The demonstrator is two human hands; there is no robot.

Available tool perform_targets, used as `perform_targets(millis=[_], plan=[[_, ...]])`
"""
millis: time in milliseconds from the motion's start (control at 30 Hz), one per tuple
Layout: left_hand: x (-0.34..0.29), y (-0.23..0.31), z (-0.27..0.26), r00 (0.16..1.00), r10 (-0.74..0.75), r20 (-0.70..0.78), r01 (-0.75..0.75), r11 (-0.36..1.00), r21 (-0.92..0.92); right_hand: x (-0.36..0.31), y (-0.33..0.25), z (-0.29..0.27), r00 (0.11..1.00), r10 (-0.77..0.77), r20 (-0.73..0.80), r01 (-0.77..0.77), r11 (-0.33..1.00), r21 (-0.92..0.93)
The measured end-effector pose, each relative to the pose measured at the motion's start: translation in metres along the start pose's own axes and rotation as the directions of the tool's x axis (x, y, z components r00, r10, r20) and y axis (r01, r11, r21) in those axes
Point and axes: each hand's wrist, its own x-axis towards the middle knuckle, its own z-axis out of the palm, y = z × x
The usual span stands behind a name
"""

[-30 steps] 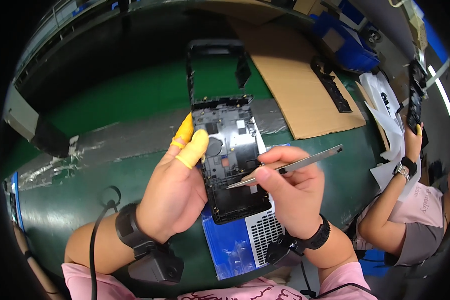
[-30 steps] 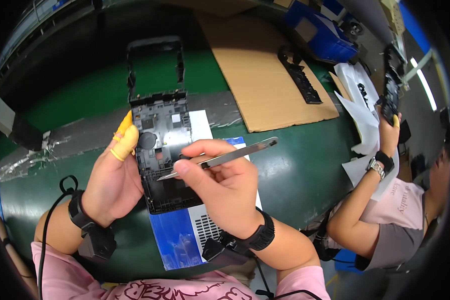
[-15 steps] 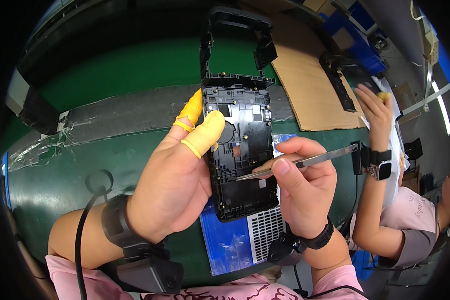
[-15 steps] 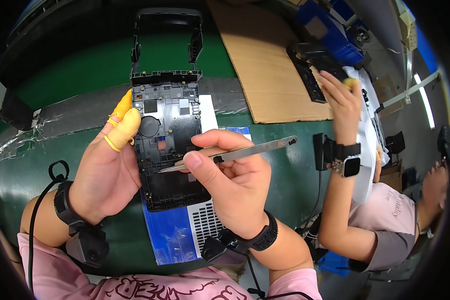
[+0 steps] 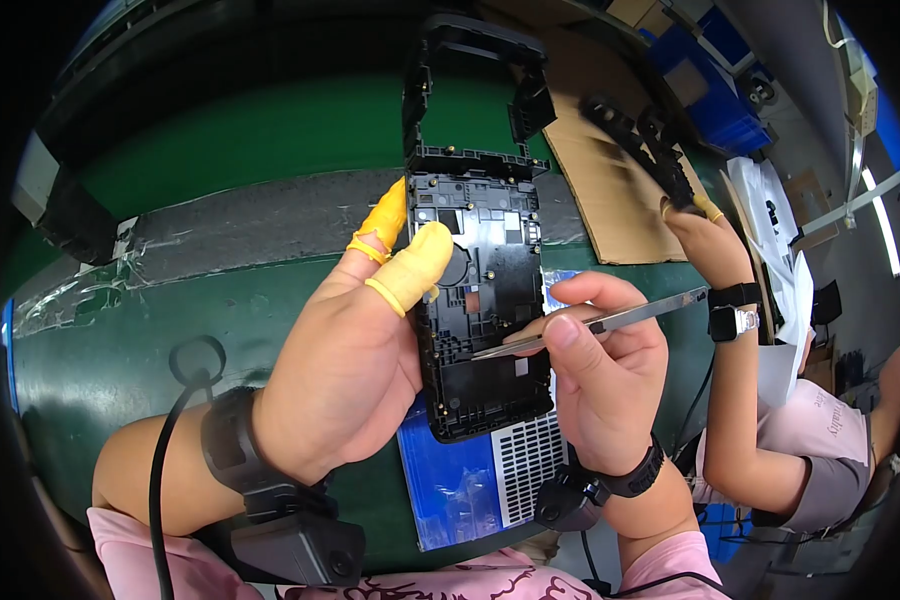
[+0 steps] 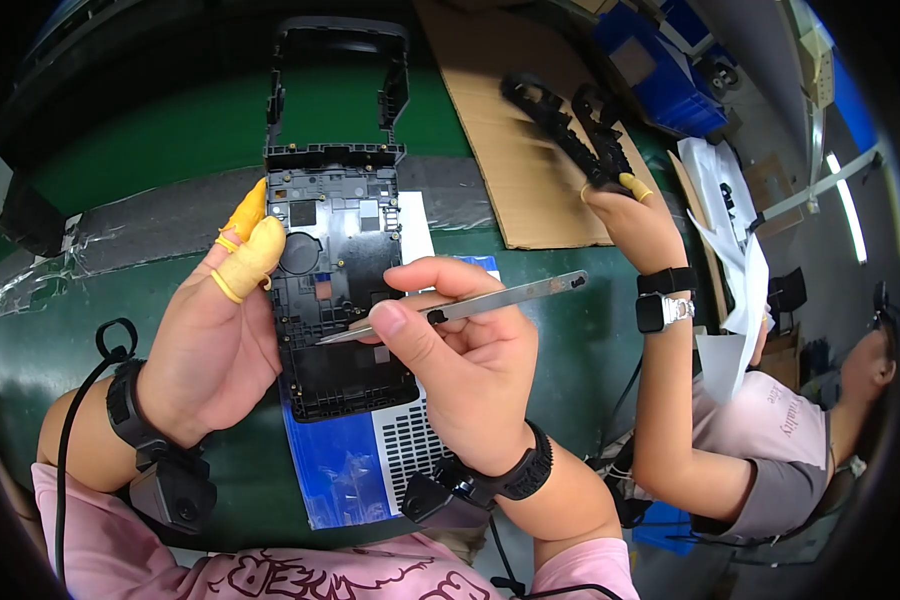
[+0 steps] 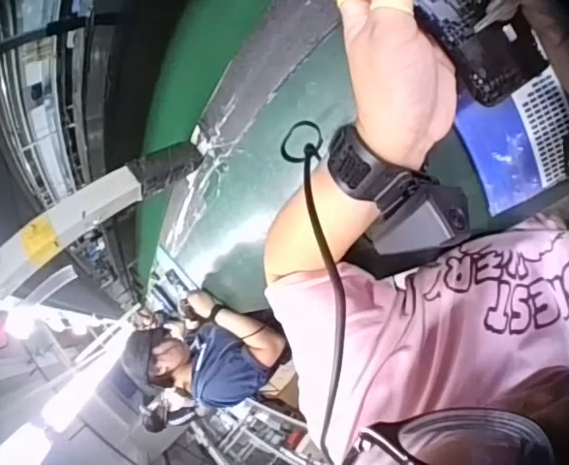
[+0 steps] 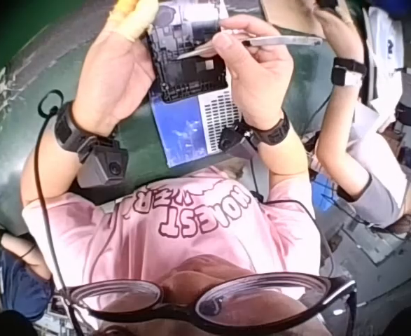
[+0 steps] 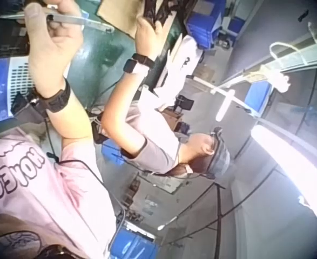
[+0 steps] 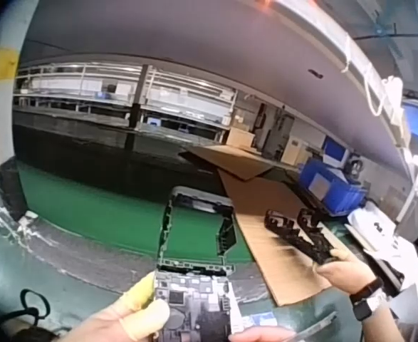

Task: The person is assembling an electronic component housing using tweezers and a stylus/pen for alignment.

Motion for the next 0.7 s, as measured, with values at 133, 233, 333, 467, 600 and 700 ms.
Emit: perform_targets(millis=[133, 233, 333, 467, 600, 700], plan=[[0.0013, -0.0010, 0.0092, 1.000, -0.009, 0.009, 0.008, 1.000, 0.011, -0.0020, -0.0063, -0.0047, 1.000, -0.013, -0.010, 0.013, 1.000, -0.005], [0.0020, -0.0007, 0.0078, 1.000, -0.002, 0.016, 0.002, 1.000, 0.002, -0.0004, -0.0060, -0.0042, 1.000, -0.005, -0.003, 0.005, 1.000, -0.021], [0.0023, -0.0008, 0.0072, 1.000, -0.007, 0.008, 0.007, 1.000, -0.011, 0.0009, -0.0046, -0.0046, 1.000, -0.007, 0.003, 0.007, 1.000, -0.027], [0.0007, -0.0014, 0.0043, 1.000, -0.022, 0.014, 0.023, 1.000, -0.019, 0.0011, -0.0045, -0.0050, 1.000, -0.006, -0.009, 0.006, 1.000, -0.022], [-0.0009, -0.0043, 0.0049, 1.000, -0.008, -0.014, 0.009, 0.993, 0.120, 0.0005, -0.0049, -0.0046, 1.000, 0.007, -0.019, -0.008, 1.000, -0.021], [-0.0010, -0.0082, 0.0058, 1.000, 0.026, -0.014, -0.024, 0.985, 0.172, 0.0004, -0.0070, -0.0030, 0.999, -0.013, -0.036, 0.011, 0.998, -0.060]])
